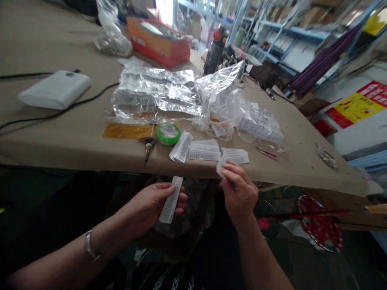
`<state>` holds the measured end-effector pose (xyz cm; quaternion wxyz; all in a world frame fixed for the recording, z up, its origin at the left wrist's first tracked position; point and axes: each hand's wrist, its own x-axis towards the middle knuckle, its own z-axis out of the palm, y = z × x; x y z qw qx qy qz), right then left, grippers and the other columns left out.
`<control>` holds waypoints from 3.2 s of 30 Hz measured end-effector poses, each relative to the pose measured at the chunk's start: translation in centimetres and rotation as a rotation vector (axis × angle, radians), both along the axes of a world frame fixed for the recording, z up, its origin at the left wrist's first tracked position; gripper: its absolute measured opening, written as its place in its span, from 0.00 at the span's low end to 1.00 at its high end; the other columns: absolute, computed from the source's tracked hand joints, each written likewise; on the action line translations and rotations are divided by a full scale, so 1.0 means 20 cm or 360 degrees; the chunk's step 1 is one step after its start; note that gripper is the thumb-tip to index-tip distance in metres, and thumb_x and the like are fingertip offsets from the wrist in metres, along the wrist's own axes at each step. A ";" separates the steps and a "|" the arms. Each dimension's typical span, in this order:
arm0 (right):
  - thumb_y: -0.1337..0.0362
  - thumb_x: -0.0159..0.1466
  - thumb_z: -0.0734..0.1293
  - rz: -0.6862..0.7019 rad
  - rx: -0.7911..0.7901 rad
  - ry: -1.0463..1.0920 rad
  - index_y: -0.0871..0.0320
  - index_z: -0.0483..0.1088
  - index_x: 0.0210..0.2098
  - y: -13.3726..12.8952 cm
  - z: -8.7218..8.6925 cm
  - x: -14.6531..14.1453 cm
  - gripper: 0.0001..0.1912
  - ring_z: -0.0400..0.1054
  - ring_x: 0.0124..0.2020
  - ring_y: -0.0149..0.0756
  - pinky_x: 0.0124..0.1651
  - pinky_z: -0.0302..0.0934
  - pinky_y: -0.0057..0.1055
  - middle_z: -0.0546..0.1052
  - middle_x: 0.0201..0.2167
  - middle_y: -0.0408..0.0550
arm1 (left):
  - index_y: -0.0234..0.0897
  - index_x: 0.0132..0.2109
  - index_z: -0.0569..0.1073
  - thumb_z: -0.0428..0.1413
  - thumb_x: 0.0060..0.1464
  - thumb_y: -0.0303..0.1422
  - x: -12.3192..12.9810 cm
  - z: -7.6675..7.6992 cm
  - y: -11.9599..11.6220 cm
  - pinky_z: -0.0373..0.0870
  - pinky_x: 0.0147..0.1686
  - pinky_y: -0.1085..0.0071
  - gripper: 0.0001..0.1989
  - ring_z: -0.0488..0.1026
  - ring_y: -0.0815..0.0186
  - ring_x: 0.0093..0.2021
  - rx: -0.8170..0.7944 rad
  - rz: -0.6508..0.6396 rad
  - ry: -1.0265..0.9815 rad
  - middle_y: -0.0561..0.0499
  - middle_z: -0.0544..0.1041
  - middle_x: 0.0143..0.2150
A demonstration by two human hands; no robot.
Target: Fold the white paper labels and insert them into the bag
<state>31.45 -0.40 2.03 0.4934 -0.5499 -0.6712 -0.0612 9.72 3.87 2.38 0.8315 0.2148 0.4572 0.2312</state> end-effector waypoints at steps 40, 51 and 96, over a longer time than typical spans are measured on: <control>0.57 0.58 0.69 0.1293 -0.1647 0.1425 0.58 0.67 0.46 0.13 -0.15 -0.33 0.18 0.71 0.36 0.33 0.38 0.68 0.29 0.74 0.39 0.48 | 0.30 0.35 0.72 0.50 0.58 0.31 -0.10 0.03 -0.05 0.66 0.21 0.77 0.09 0.70 0.71 0.20 0.0022 -0.0236 -0.0368 0.47 0.74 0.27; 0.58 0.60 0.67 0.0959 -0.1261 0.1048 0.54 0.65 0.51 0.11 -0.13 -0.36 0.20 0.70 0.42 0.35 0.45 0.67 0.33 0.73 0.46 0.49 | 0.31 0.34 0.71 0.52 0.57 0.31 -0.11 -0.02 -0.05 0.64 0.21 0.78 0.07 0.69 0.73 0.21 0.0060 -0.0143 -0.0273 0.49 0.73 0.27; 0.61 0.55 0.70 0.0863 -0.1493 0.1800 0.58 0.68 0.27 0.25 -0.12 -0.65 0.08 0.61 0.18 0.25 0.19 0.59 0.22 0.74 0.24 0.40 | 0.32 0.31 0.71 0.55 0.54 0.39 -0.24 -0.07 -0.03 0.61 0.23 0.78 0.12 0.64 0.75 0.22 0.0453 0.0284 -0.0098 0.53 0.71 0.24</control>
